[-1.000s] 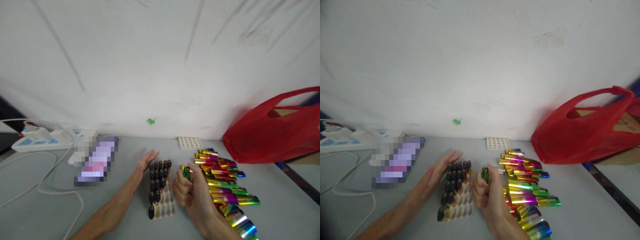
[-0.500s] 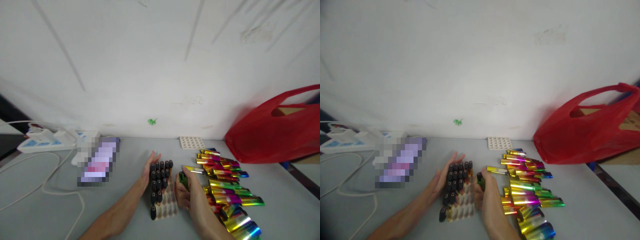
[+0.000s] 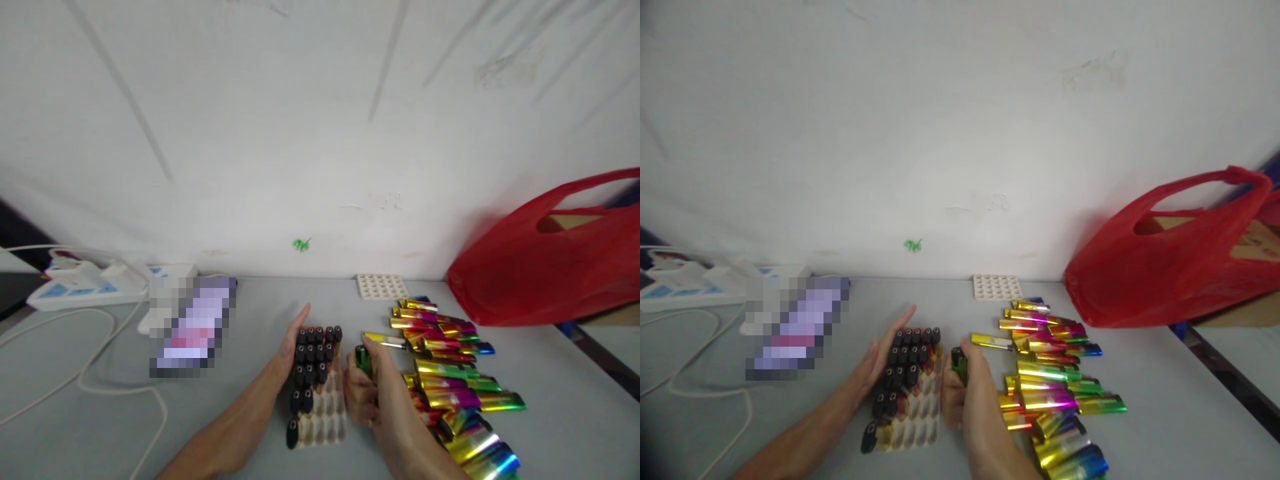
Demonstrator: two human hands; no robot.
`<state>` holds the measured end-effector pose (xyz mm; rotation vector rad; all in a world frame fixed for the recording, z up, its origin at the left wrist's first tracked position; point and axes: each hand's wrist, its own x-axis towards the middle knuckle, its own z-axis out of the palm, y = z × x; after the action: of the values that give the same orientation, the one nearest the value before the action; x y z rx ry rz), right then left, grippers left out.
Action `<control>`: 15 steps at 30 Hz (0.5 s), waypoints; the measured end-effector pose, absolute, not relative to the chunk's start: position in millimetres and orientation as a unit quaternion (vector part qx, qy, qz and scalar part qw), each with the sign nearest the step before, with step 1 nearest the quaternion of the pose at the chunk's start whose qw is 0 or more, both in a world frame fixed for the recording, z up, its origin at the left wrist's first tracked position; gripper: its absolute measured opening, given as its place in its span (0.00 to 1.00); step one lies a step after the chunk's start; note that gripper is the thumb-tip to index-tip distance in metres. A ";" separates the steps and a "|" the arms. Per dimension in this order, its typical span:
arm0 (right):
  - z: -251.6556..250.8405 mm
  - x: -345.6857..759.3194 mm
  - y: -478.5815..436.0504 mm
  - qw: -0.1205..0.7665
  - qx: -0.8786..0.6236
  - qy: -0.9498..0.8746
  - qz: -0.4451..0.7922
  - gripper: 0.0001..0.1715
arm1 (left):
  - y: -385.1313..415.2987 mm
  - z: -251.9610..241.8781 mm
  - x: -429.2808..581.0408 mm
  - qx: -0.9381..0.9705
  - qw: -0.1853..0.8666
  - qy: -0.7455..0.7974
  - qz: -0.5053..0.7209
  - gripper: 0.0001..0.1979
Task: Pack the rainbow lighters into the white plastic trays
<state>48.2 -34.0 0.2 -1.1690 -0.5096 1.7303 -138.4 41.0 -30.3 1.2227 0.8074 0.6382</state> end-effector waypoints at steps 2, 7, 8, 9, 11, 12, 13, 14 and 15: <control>2.5 46.7 -34.1 0.477 -0.470 -0.204 0.714 0.39 | 34.4 -27.5 -141.0 0.533 0.701 0.376 0.290 0.60; 10.0 46.2 -33.3 0.484 -0.423 -0.206 0.738 0.38 | 13.1 -6.1 -155.7 0.553 0.663 0.392 0.319 0.47; 11.5 46.4 -33.4 0.487 -0.419 -0.208 0.737 0.38 | 10.4 -0.9 -158.6 0.565 0.652 0.395 0.316 0.45; 12.7 46.5 -33.7 0.489 -0.418 -0.208 0.737 0.37 | 8.7 3.7 -160.6 0.570 0.642 0.401 0.320 0.43; 13.9 46.5 -34.6 0.494 -0.423 -0.205 0.731 0.35 | 7.9 10.1 -161.7 0.575 0.634 0.405 0.321 0.42; 13.8 46.3 -35.1 0.493 -0.428 -0.203 0.730 0.34 | 8.3 11.8 -161.1 0.574 0.635 0.405 0.322 0.43; 13.5 46.0 -35.5 0.492 -0.432 -0.200 0.729 0.34 | 9.0 12.6 -160.1 0.573 0.637 0.401 0.323 0.43; 12.9 45.6 -35.9 0.491 -0.437 -0.197 0.728 0.34 | 9.7 12.8 -159.1 0.572 0.640 0.398 0.324 0.43; 12.2 45.2 -36.3 0.492 -0.441 -0.194 0.725 0.34 | 10.2 12.6 -158.3 0.572 0.642 0.393 0.324 0.43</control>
<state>45.2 -36.3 12.2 -1.0701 -0.4699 1.7600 -158.3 10.2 12.6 1.3045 0.8959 0.7391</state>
